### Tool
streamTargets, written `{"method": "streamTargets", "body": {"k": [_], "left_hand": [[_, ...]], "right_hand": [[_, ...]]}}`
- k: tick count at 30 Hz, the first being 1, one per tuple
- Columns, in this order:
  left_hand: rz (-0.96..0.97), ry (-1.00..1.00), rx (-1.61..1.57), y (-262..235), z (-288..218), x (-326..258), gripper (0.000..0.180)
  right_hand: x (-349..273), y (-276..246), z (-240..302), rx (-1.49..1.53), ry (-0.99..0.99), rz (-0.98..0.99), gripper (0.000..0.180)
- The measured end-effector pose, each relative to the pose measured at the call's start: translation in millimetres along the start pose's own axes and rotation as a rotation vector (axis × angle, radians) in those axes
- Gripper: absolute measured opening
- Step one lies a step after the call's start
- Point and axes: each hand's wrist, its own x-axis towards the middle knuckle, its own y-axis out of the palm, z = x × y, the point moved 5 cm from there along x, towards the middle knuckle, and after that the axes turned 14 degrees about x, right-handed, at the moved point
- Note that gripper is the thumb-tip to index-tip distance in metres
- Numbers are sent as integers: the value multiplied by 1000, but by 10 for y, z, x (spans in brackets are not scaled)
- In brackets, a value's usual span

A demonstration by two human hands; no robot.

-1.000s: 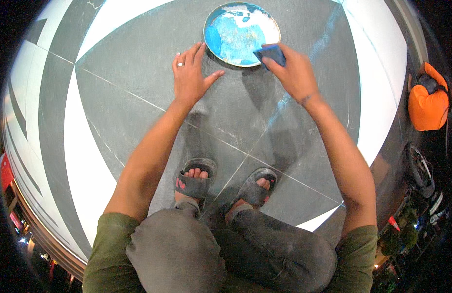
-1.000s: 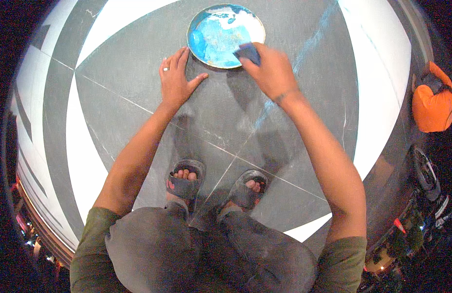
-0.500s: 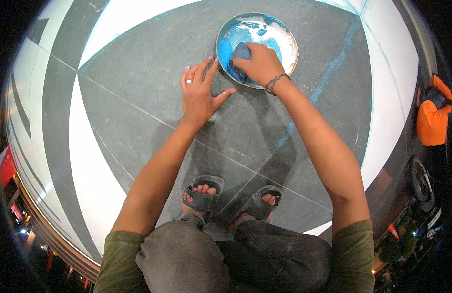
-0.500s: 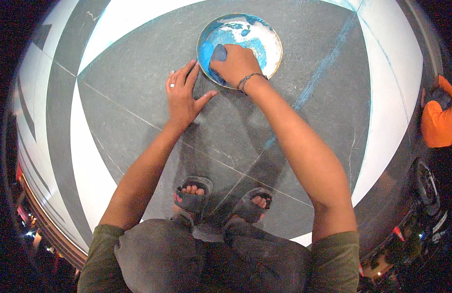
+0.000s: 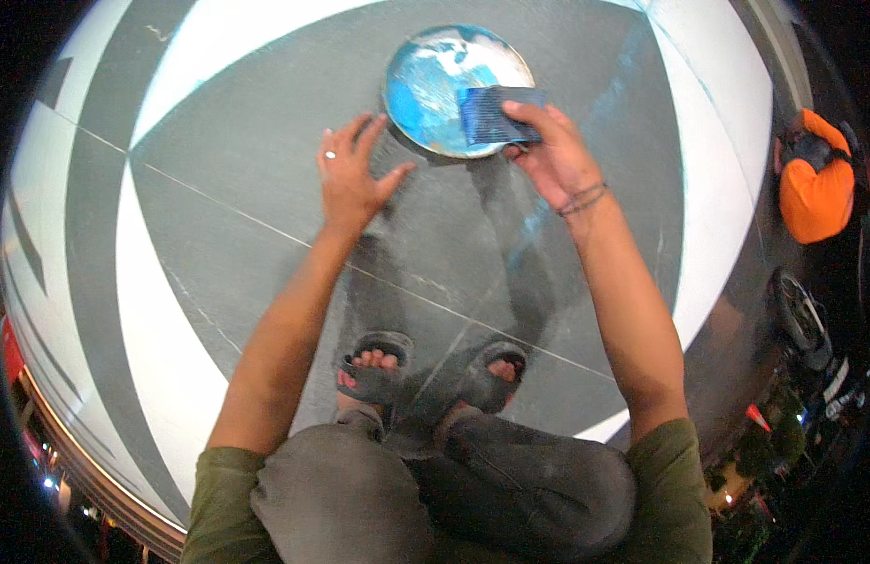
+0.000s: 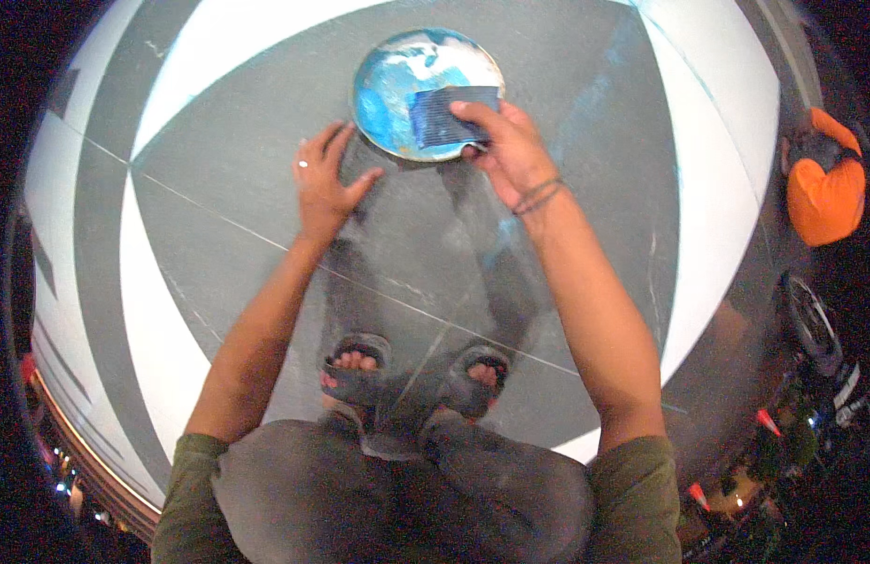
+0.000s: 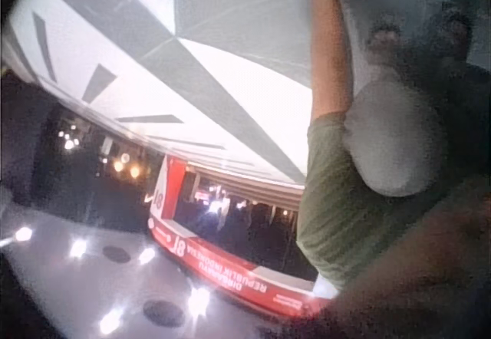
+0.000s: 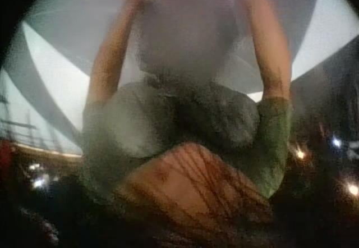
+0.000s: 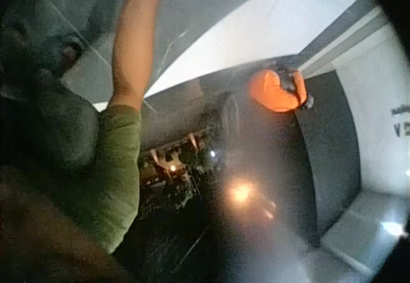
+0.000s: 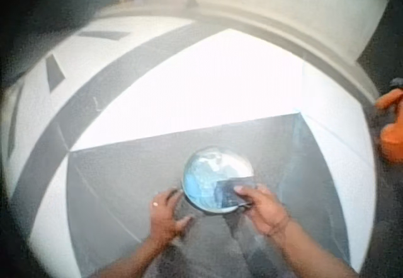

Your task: The person sits on a tiled floor and uses a blue sponge to apply blue grout from a small bowl into the seams between the tiles. They repeatedly dip the sponge into the bowl and wipe the grout along the tile lines.

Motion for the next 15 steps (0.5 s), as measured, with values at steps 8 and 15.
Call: {"method": "streamTargets", "body": {"k": [8, 15], "left_hand": [[-78, 93, 65, 59, 12, 21, 74], [-88, 141, 74, 45, 19, 12, 67]], "right_hand": [[-1289, -967, -228, -1191, -376, -115, 33], [-1778, -849, -872, -1372, -621, 47, 53]]}}
